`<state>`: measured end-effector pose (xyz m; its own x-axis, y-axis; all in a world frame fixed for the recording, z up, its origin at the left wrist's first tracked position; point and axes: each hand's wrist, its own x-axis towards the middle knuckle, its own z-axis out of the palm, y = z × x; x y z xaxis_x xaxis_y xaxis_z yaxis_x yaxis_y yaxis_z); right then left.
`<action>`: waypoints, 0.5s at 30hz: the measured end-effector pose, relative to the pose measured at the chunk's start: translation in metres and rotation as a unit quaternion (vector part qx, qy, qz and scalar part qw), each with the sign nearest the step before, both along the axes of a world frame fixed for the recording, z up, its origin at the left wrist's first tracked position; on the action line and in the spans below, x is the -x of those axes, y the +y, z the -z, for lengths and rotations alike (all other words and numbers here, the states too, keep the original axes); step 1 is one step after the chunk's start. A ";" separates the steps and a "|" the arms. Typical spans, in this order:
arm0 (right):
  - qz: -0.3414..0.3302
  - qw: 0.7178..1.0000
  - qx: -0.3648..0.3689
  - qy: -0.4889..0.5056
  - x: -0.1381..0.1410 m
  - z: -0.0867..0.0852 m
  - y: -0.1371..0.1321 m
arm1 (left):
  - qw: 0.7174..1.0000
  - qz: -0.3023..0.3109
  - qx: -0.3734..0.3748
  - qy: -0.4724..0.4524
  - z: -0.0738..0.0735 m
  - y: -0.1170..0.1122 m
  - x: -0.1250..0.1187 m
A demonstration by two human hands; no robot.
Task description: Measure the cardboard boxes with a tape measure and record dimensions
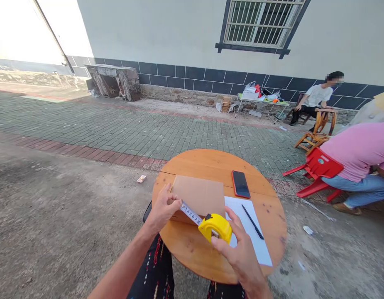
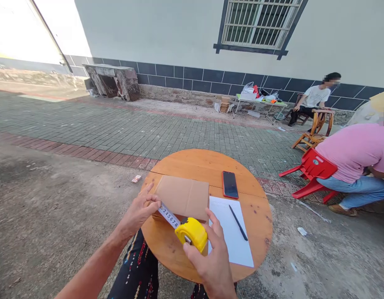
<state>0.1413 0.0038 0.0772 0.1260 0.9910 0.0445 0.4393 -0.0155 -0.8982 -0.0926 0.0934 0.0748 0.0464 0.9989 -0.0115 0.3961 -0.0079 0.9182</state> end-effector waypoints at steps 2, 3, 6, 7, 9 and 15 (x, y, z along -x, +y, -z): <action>0.018 0.999 -0.048 -0.013 0.007 0.001 -0.020 | 1.000 -0.011 -0.016 0.021 -0.014 -0.011 0.002; 0.026 0.997 -0.072 -0.002 0.011 0.002 -0.030 | 1.000 0.002 -0.019 0.022 -0.022 -0.014 0.002; 0.037 0.995 -0.065 0.061 0.028 0.010 -0.055 | 0.997 0.074 0.000 0.005 -0.043 -0.010 0.001; 0.039 0.995 -0.046 0.081 0.034 0.013 -0.059 | 0.995 0.095 0.011 0.003 -0.048 -0.004 -0.001; 0.055 0.993 -0.015 0.101 0.043 0.021 -0.063 | 0.989 0.141 0.030 0.019 -0.055 0.011 -0.006; 0.092 0.993 -0.060 0.031 0.062 0.030 -0.053 | 0.970 0.230 0.052 0.065 -0.061 0.058 -0.026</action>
<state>0.0792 -0.0487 0.0471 0.3104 0.9390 0.1482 0.3835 0.0190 -0.9233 -0.0668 0.1516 0.1360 0.4780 0.8659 -0.1475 0.4858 -0.1207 0.8657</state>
